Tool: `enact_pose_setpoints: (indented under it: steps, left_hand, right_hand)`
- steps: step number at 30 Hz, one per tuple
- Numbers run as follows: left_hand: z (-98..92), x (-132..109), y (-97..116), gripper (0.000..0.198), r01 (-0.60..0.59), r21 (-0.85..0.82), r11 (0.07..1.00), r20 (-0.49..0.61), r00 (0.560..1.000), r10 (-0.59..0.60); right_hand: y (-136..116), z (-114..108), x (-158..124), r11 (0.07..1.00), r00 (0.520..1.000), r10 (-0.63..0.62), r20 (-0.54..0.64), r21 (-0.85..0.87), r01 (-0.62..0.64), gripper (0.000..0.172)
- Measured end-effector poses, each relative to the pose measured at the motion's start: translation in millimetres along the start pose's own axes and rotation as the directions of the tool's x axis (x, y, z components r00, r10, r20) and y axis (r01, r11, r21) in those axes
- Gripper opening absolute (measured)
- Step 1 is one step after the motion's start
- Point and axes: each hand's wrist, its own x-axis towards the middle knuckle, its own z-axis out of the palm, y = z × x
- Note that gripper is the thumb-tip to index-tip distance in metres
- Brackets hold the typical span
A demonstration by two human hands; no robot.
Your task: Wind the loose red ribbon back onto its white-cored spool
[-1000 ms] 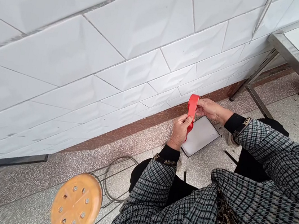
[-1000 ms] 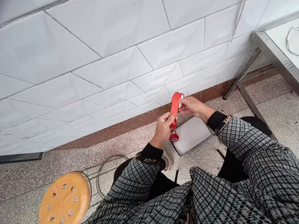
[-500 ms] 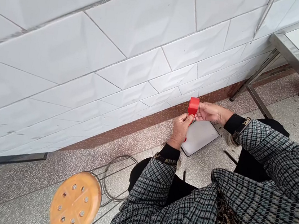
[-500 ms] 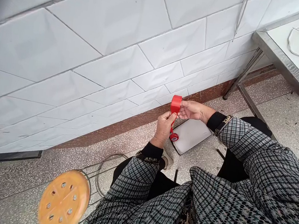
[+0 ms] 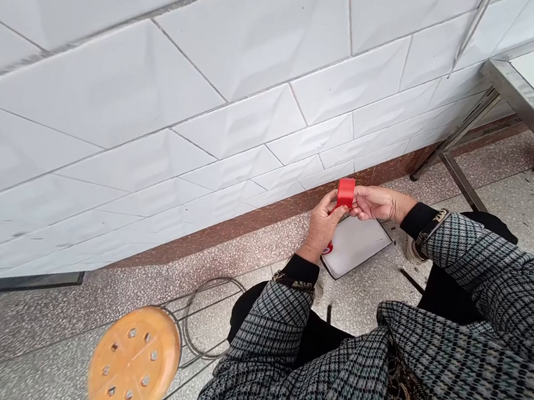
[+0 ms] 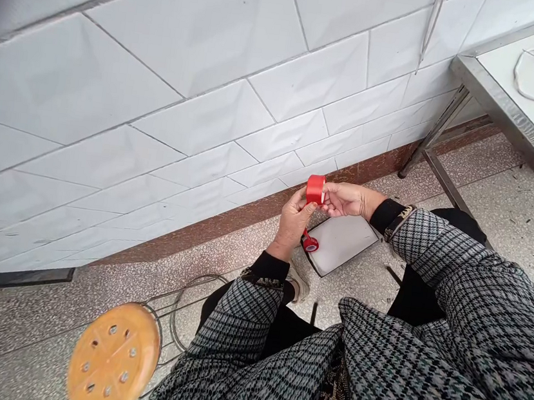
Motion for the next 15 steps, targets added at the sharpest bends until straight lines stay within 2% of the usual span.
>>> enact_pose_setpoints:
  steps: [3, 5, 7, 10, 12, 15]
  left_hand:
    - [-2.4, 1, 3, 0.061, 0.067, -0.051, 0.996, 0.04, 0.997, -0.065]
    - [-3.3, 0, 5, 0.063, 0.119, -0.076, 0.99, 0.049, 0.992, -0.116]
    - [-4.4, -2, 9, 0.065, 0.163, -0.102, 0.981, 0.059, 0.986, -0.157]
    - [-6.6, -4, 14, 0.064, 0.208, -0.141, 0.968, 0.107, 0.975, -0.194]
    - [-7.8, -6, 18, 0.063, 0.24, -0.149, 0.959, 0.14, 0.965, -0.219]
    - [-7.9, -7, 22, 0.064, 0.28, -0.143, 0.949, 0.152, 0.954, -0.258]
  right_hand:
    - [3, 2, -2, 0.996, 1.0, -0.031, 0.006, -0.08, 0.031, 0.017]
    - [3, 1, -1, 0.973, 0.992, -0.122, -0.008, -0.197, 0.118, 0.013]
    - [1, -2, 0, 0.894, 0.956, -0.291, -0.039, -0.367, 0.257, 0.008]
    - [-3, -10, 4, 0.685, 0.853, -0.521, -0.024, -0.608, 0.402, 0.017]
    - [-3, -15, 7, 0.595, 0.815, -0.578, 0.027, -0.67, 0.444, 0.02]
    - [0, -18, 11, 0.583, 0.818, -0.57, 0.08, -0.662, 0.471, 0.018]
